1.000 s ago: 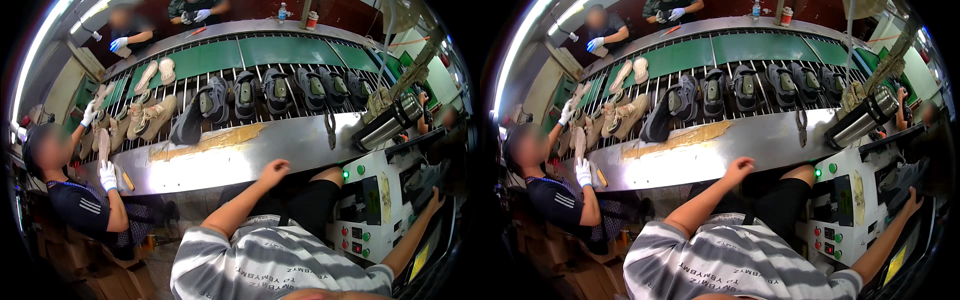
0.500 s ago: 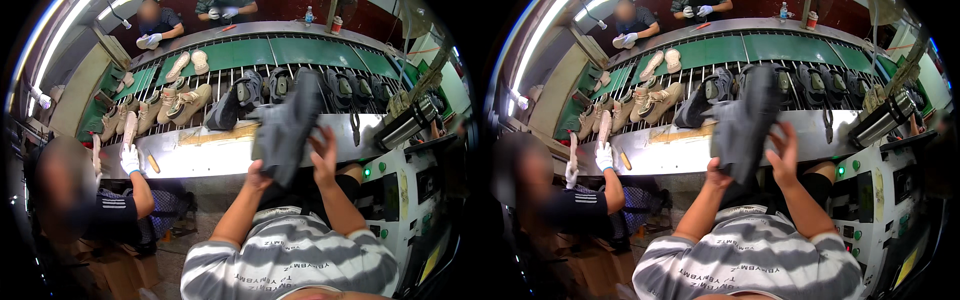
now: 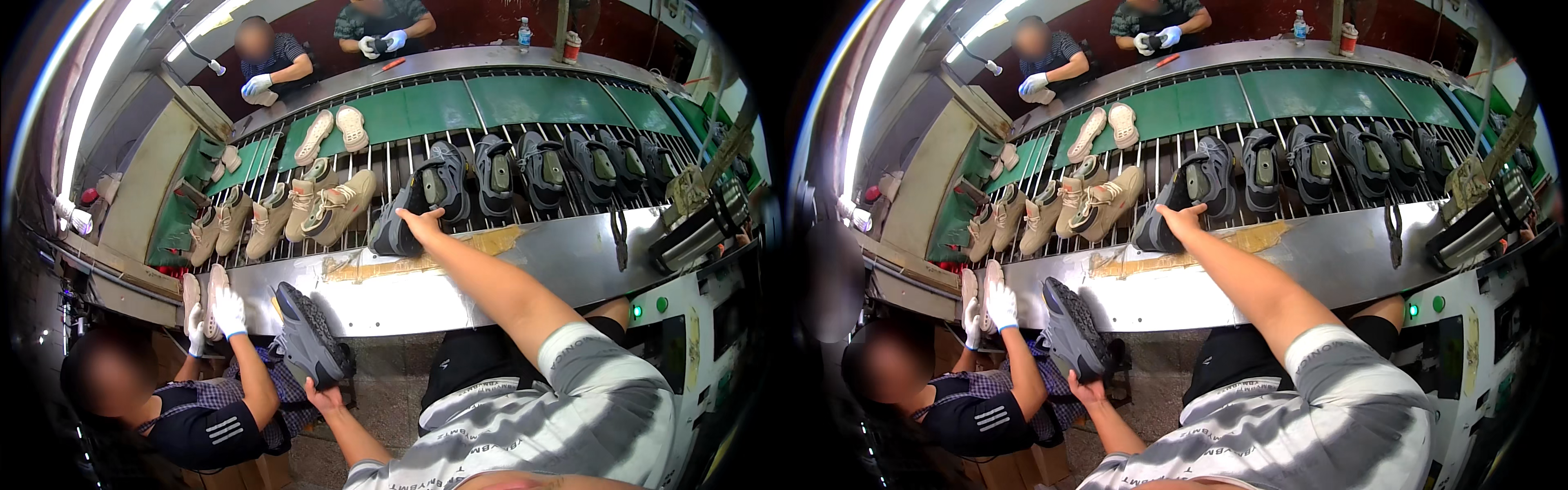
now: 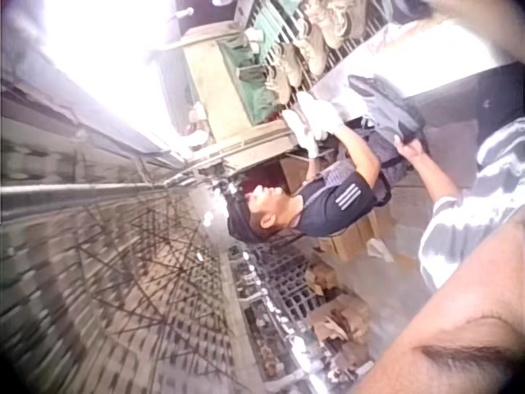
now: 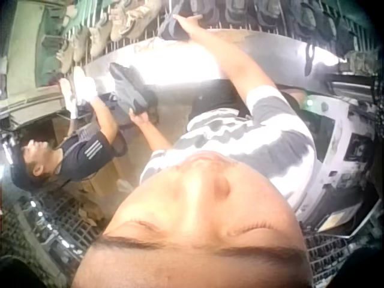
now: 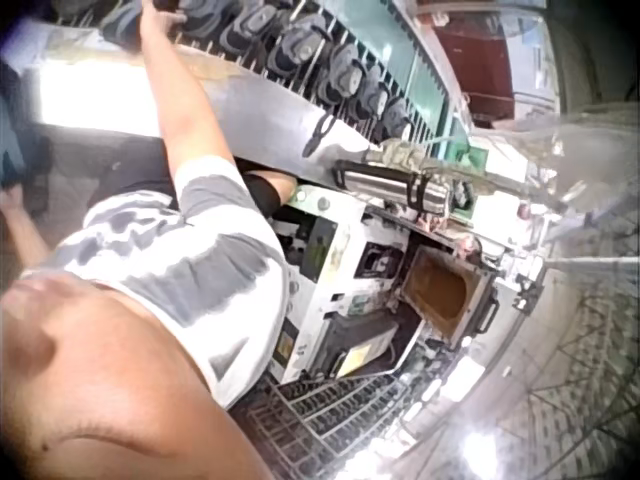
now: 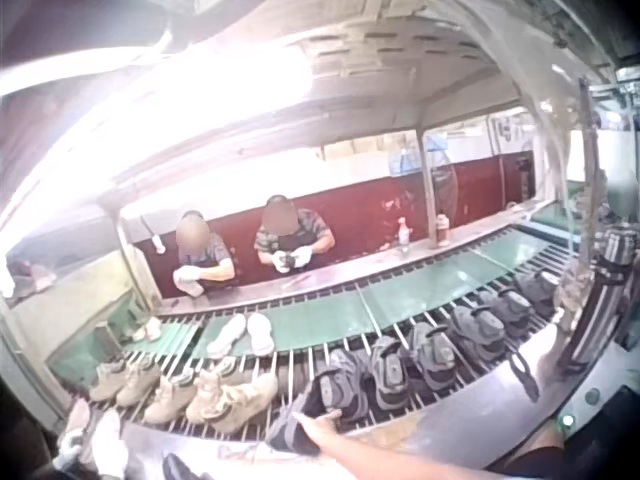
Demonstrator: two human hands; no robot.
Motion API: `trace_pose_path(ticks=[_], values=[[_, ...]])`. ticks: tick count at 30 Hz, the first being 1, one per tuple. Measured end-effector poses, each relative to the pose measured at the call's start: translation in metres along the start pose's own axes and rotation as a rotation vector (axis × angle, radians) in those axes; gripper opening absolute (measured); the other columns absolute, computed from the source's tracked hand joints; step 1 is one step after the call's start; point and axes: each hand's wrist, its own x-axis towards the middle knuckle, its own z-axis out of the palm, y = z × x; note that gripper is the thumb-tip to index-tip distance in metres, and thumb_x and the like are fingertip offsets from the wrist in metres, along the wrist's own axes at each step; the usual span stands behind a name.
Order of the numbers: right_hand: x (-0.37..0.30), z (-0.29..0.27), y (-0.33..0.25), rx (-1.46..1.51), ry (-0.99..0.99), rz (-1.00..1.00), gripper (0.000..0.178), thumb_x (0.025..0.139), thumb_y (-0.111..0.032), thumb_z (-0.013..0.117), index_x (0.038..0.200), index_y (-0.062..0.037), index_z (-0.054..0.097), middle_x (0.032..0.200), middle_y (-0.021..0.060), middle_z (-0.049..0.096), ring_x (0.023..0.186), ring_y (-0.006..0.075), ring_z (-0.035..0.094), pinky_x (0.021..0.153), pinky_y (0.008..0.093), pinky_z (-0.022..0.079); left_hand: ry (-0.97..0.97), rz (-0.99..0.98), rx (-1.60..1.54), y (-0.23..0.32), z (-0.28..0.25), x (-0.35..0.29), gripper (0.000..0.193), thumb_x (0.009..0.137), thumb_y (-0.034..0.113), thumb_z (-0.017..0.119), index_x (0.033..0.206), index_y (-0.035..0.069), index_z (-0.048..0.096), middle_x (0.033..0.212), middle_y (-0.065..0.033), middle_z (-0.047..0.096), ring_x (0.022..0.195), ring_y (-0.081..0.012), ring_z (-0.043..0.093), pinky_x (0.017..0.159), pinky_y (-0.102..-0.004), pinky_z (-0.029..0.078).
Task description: The person picks up shoes from an assembly line, places them individually into a pressing machine, operates the machine via buttons, and then returns the shoes to the conveyor belt.
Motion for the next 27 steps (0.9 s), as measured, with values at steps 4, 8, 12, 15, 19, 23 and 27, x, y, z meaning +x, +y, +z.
trace_pose_path(ticks=[4,8,12,15,19,23,27], values=[[-0.002,0.018,-0.003,0.056,0.084,0.061,0.128,0.065,-0.035,0.076,0.14,0.0097,-0.019,0.14,0.0336,0.034,0.127,0.0379,0.042,0.106,0.0346,0.033,-0.016,0.039,-0.061,-0.014,0.012,0.01,0.063,0.084,0.03,0.057,0.138,0.002,0.039,0.138,-0.0138,0.047,0.126,-0.0331,0.044,0.108,-0.0502,0.032],[-0.017,-0.006,-0.033,0.117,0.084,0.124,0.112,0.063,-0.026,0.074,0.138,0.0137,0.002,0.129,0.0299,0.045,0.114,0.0339,0.051,0.097,0.037,0.042,-0.049,0.017,-0.064,-0.03,0.037,0.028,0.06,0.085,0.028,0.056,0.137,0.002,0.041,0.136,-0.0133,0.049,0.126,-0.0327,0.045,0.108,-0.0498,0.032],[0.002,-0.092,-0.027,0.516,-0.541,0.175,0.039,0.072,-0.026,0.064,0.101,0.0011,0.06,0.093,0.0131,0.064,0.08,0.0259,0.063,0.076,0.0384,0.053,-0.092,-0.054,-0.026,-0.05,0.081,0.045,0.056,0.086,0.025,0.057,0.134,0.0,0.043,0.133,-0.0144,0.052,0.122,-0.032,0.049,0.106,-0.0504,0.035],[-0.075,-0.157,-0.021,0.455,-0.425,-0.008,0.058,0.071,-0.017,0.062,0.127,-0.0056,0.051,0.092,0.0092,0.063,0.08,0.02,0.063,0.08,0.0326,0.051,-0.069,-0.139,0.031,-0.068,0.103,0.074,0.053,0.086,0.019,0.056,0.133,-0.002,0.043,0.131,-0.0157,0.053,0.119,-0.0311,0.052,0.105,-0.0479,0.038],[-0.156,-0.272,0.024,0.343,-0.475,-0.256,0.091,0.057,-0.019,0.066,0.143,-0.0094,0.036,0.099,0.0109,0.058,0.086,0.017,0.06,0.079,0.0262,0.048,-0.157,-0.163,0.195,-0.098,0.159,0.113,0.055,0.085,0.013,0.06,0.132,-0.006,0.041,0.13,-0.0176,0.051,0.118,-0.0321,0.052,0.105,-0.0467,0.039],[-0.229,-0.377,0.083,0.086,-0.157,-0.462,0.117,0.045,-0.042,0.076,0.145,-0.0003,0.03,0.137,0.0211,0.043,0.126,0.0295,0.045,0.107,0.0383,0.032,-0.206,-0.076,0.442,-0.139,0.244,0.131,0.037,0.077,0.003,0.067,0.112,-0.004,0.056,0.104,-0.01,0.062,0.092,-0.0198,0.06,0.084,-0.0326,0.048],[-0.304,-0.429,0.153,0.364,0.022,-0.355,0.098,0.057,-0.031,0.071,0.139,0.0073,0.035,0.13,0.0204,0.051,0.119,0.0277,0.052,0.101,0.0349,0.039,-0.233,0.114,0.873,-0.179,0.314,0.148,0.042,0.072,0.008,0.071,0.111,-0.006,0.061,0.094,-0.0088,0.066,0.081,-0.0161,0.06,0.076,-0.0286,0.047]])
